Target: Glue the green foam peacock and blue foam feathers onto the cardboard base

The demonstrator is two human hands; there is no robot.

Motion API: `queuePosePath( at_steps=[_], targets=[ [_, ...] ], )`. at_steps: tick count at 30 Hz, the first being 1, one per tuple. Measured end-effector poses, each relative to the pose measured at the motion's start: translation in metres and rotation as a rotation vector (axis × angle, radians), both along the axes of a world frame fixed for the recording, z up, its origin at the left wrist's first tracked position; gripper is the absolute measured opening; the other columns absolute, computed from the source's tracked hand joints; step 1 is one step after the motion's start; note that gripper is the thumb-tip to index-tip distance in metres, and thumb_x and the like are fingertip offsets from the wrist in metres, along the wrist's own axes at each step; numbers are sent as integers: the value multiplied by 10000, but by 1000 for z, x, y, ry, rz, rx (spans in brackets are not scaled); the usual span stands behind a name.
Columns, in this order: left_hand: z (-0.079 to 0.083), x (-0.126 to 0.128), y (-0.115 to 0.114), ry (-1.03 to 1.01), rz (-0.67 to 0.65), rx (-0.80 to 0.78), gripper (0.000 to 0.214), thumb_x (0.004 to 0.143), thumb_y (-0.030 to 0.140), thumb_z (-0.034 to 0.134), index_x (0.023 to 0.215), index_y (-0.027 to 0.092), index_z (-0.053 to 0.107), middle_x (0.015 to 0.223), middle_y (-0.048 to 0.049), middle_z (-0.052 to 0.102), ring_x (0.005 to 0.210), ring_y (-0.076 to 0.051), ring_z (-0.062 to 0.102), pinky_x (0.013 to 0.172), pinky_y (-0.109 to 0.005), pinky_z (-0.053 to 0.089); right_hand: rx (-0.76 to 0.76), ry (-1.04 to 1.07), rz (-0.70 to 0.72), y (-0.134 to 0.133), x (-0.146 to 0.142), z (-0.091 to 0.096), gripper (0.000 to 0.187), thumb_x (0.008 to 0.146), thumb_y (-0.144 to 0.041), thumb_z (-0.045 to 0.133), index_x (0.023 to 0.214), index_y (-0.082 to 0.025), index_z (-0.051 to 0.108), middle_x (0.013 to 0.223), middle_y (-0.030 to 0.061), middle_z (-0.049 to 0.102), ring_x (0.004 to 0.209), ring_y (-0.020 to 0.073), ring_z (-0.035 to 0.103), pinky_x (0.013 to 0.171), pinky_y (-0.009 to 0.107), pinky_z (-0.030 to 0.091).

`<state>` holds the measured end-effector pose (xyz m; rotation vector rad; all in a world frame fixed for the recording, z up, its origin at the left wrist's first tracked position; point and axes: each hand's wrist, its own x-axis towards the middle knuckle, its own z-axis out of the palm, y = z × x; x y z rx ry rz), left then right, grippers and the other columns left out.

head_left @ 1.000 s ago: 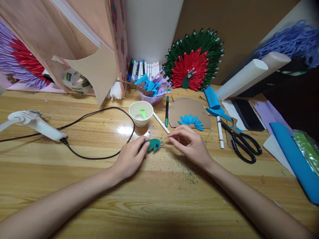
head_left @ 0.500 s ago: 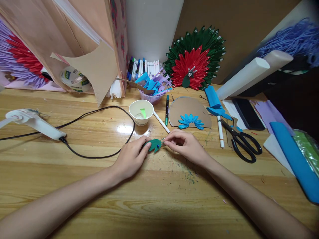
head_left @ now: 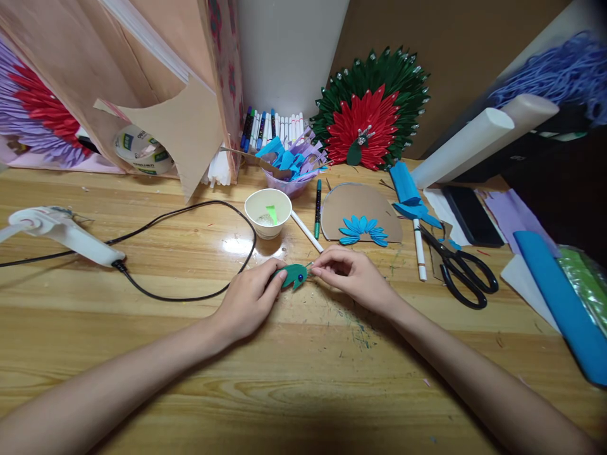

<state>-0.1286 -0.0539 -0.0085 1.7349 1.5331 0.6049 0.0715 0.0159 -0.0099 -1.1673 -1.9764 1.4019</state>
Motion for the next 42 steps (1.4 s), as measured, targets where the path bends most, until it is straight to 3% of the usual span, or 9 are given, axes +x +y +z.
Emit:
queuePosePath(
  at_steps=[4,8,11,15,22,27,31,38,42],
  targets=[
    [0,-1,-1,-128,70,-16,224,917,329,375,907,194,554,692,10,567,688,-144,528,657,-258,376,-2,11,-37,6,5,2,205,803,-351,580,812,-166,668,792,46,598,658,133,546,578,284,438],
    [-4,-2,-1,-458,275,20,204,904,341,416,869,181,537,615,39,474,576,-96,453,569,-213,350,134,-10,-95,10,5,2,180,820,-330,566,819,-176,660,819,54,602,709,150,554,607,294,442],
    [-7,-3,0,-714,442,96,190,893,355,438,864,183,514,623,41,456,532,-77,399,491,-185,308,250,-54,3,8,-5,-1,105,810,-260,587,831,-188,661,814,43,593,682,133,535,586,273,430],
    [-7,-4,1,-858,521,156,173,887,348,452,849,188,504,628,41,447,527,-69,384,466,-164,290,380,-51,149,5,-28,-2,98,799,-167,588,860,-194,660,806,28,576,666,111,522,582,248,431],
    [-8,-3,2,-840,509,117,198,873,371,466,818,184,506,621,44,428,527,-74,373,490,-173,306,554,-71,240,12,-61,-8,61,792,-135,590,799,-174,636,791,29,560,740,135,536,651,271,456],
    [-11,-5,2,-806,498,113,193,885,364,442,843,187,505,630,43,431,547,-78,385,517,-179,318,629,-114,253,13,-62,-10,81,804,-126,572,745,-167,610,771,37,573,760,153,532,688,295,449],
    [-10,-5,1,-748,458,74,193,899,355,420,855,189,509,626,43,438,558,-82,393,522,-184,314,553,-97,189,9,-40,-4,54,821,-157,563,799,-164,611,795,40,582,753,147,537,675,288,445],
    [-11,-3,2,-619,383,31,199,899,328,423,902,183,559,624,31,478,593,-97,431,562,-201,339,371,139,-164,2,-6,-7,27,793,-223,621,784,-198,625,786,24,575,728,142,550,625,279,453],
    [-10,-3,2,-535,347,57,213,910,312,400,874,184,566,620,32,477,617,-104,444,617,-221,350,277,283,-187,0,-6,-12,14,776,-208,640,789,-214,640,796,17,616,745,140,582,663,286,486]
  ],
)
